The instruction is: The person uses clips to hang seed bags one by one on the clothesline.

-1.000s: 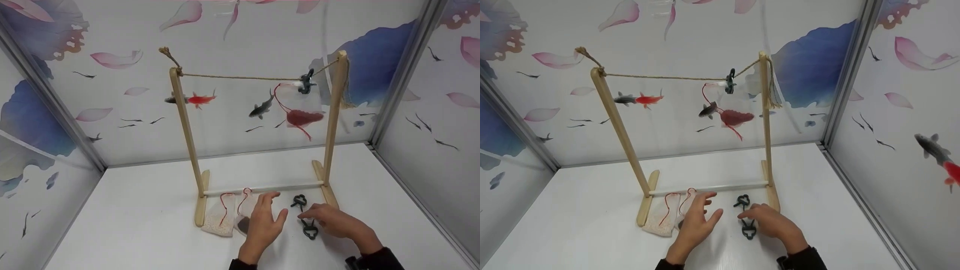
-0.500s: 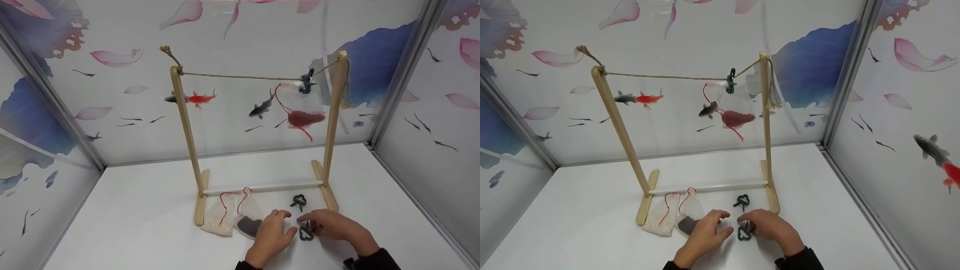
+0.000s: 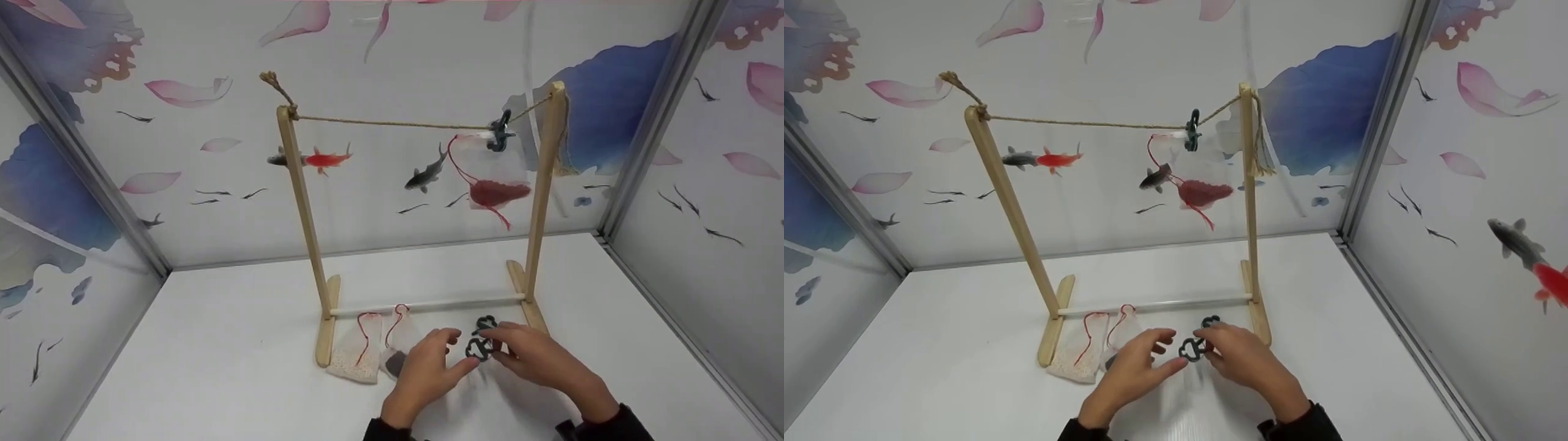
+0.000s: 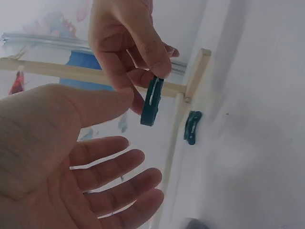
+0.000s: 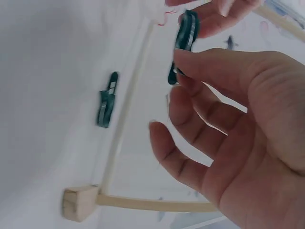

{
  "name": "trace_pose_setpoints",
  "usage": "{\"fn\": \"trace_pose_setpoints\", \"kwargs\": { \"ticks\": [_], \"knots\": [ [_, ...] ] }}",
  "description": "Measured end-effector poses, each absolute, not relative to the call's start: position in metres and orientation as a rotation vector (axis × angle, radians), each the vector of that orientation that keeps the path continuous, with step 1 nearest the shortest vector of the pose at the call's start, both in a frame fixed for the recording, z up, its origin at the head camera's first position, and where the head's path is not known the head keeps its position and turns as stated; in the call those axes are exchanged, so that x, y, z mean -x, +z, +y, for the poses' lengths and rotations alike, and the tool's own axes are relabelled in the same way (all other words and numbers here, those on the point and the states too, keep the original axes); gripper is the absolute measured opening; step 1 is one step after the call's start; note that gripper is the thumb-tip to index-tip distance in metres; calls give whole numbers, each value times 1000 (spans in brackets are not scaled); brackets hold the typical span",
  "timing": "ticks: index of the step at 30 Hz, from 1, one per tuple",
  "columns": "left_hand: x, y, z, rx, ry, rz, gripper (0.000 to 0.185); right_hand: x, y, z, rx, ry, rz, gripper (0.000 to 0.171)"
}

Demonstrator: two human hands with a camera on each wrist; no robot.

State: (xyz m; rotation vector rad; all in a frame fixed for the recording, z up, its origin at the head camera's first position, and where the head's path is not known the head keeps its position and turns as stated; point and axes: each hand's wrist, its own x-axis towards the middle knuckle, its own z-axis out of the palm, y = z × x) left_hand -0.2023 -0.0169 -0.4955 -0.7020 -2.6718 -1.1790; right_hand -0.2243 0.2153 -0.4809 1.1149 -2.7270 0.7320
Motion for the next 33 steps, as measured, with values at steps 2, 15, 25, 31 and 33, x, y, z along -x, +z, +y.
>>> {"fn": "trace_pose_setpoints", "kwargs": {
  "ticks": [2, 15, 25, 31, 33],
  "knots": [
    [202, -489, -21, 743, -1205, -2605, 54, 219, -475, 211, -1081, 720, -2668, 33],
    [202, -479, -26, 804, -1154, -2425, 52, 201, -453, 199, -1022, 746, -2557, 33],
    [203, -480, -29, 838, -1183, -2393, 42, 201, -454, 196, -1071, 761, -2471, 35],
    [201, -477, -29, 838, -1132, -2416, 42, 201, -454, 196, -1084, 771, -2443, 36],
    [201, -477, -29, 833, -1112, -2410, 41, 202, -454, 196, -1084, 779, -2441, 37]
  ]
}}
